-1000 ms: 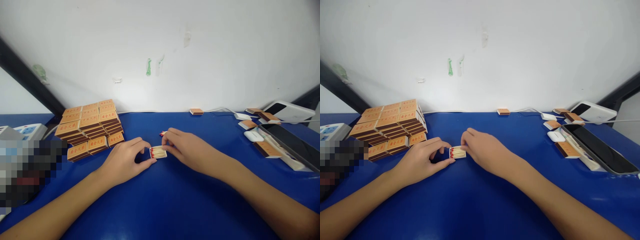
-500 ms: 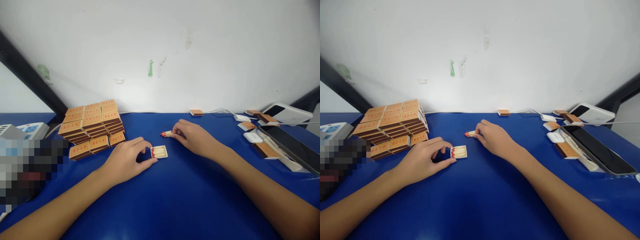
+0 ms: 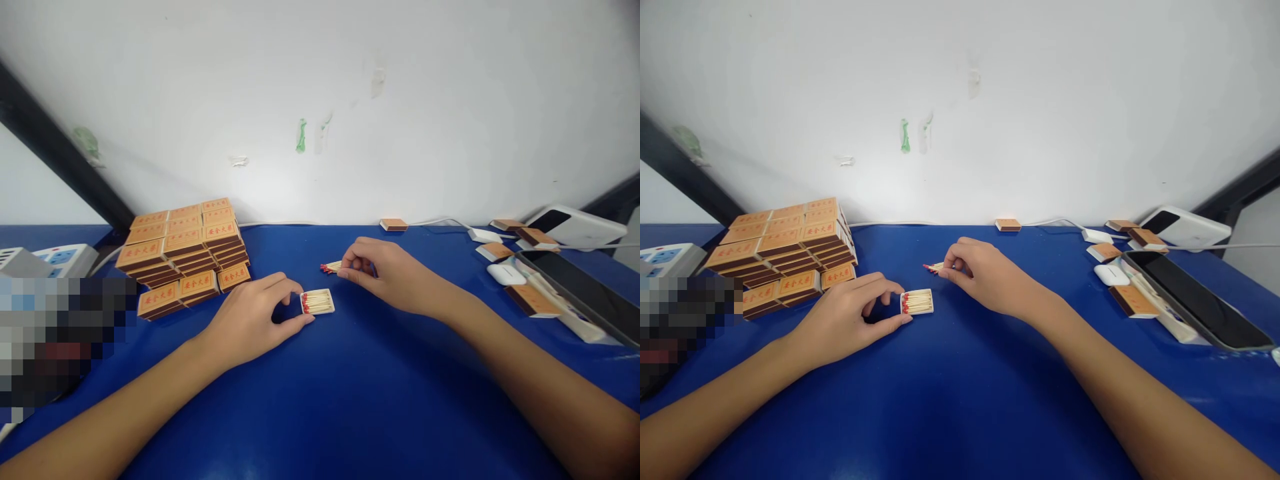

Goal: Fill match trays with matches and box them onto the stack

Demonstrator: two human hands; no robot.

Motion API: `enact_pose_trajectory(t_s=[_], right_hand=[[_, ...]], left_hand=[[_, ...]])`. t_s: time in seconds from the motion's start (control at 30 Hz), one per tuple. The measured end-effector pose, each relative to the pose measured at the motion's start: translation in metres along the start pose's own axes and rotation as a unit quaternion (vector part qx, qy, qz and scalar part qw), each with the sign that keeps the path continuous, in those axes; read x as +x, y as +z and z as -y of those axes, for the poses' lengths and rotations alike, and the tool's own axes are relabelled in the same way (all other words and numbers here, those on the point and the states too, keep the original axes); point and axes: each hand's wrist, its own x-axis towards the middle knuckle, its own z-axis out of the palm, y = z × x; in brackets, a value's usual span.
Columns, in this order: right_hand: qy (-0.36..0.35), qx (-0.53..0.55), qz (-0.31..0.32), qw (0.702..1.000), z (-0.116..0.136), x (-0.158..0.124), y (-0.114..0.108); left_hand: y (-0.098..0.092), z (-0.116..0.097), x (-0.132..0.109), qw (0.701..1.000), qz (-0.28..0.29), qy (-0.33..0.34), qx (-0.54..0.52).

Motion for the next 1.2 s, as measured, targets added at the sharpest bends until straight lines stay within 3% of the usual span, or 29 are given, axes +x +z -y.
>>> enact_pose_trajectory(t_s=[1.2], right_hand=[[-0.016, 0.003, 0.017, 1.0, 0.0065, -0.0045, 0.0012]], left_hand=[[0.0, 0.0021, 0.0009, 1.0, -0.015, -0.019, -0.003]])
